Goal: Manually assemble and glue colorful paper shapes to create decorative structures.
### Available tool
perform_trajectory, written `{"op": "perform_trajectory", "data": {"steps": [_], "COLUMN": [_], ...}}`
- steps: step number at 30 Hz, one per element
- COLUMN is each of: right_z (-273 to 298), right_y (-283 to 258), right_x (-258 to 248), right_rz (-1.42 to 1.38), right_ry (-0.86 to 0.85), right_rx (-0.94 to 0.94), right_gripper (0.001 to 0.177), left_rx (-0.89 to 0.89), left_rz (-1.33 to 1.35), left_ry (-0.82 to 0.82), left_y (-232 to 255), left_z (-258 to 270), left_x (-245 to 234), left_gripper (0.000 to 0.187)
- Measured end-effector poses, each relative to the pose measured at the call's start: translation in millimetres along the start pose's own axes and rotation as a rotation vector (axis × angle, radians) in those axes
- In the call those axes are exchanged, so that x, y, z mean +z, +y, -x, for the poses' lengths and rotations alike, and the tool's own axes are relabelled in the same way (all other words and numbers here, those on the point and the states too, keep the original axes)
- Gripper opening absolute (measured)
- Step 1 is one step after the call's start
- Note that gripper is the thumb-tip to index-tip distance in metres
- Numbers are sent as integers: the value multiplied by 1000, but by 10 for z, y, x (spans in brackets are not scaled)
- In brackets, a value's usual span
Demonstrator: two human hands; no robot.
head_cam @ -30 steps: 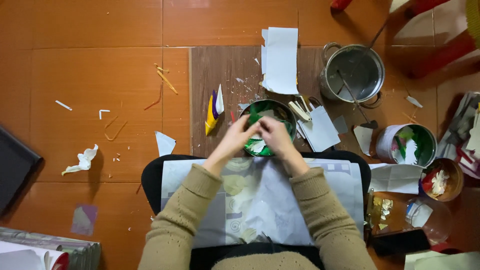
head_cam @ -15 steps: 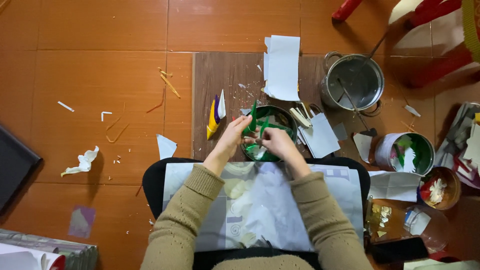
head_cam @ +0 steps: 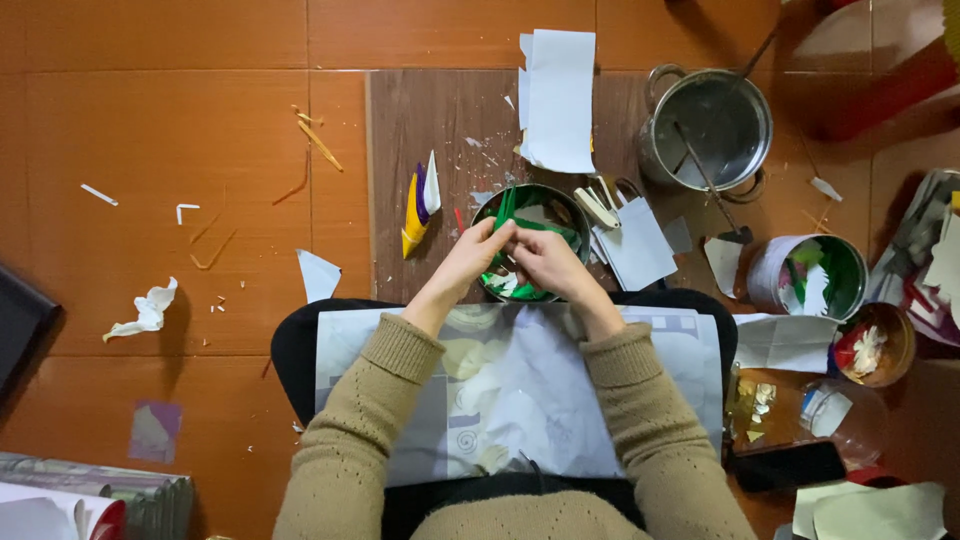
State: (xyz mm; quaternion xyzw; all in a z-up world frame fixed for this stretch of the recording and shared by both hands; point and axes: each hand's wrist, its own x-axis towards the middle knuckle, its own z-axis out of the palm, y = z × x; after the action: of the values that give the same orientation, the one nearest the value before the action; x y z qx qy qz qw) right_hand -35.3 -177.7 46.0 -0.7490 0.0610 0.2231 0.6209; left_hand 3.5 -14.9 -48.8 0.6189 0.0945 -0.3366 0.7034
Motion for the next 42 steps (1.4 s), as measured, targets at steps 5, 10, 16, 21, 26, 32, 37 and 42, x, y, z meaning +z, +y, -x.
{"op": "perform_trajectory", "data": {"steps": [5,10,16,21,26,32,37,42], "right_z": [-106,-246,-844,-549,-244,-198,-196,-158], "right_y": [-73,-468,844,469,43,28,32,-126], "right_x": [-235,-173,-153,-191,-277,-6,98,93], "right_rz": [0,-105,1196,989,500,-299,-261,-117], "right_ry": [-48,322,395,418,533,450,245,90], "right_rx": [-79,267,-423,-385,-355,-108,-5,111], "right_gripper": [24,23,11,3,6,10,17,11], "left_rx": [62,144,155,153,154,168,205,184], "left_rz": [44,232,204,201,184,93,-143,-345], "left_ry": [114,234,206,155,125,73,140,147], "left_y": [364,691,604,755,777,502,222,497], "left_z": [124,307,281,400,465,333,206,386], "left_x": [-9,-8,15,60,79,83,82,224], "left_gripper": [27,26,36,49,63,56,40,34]}}
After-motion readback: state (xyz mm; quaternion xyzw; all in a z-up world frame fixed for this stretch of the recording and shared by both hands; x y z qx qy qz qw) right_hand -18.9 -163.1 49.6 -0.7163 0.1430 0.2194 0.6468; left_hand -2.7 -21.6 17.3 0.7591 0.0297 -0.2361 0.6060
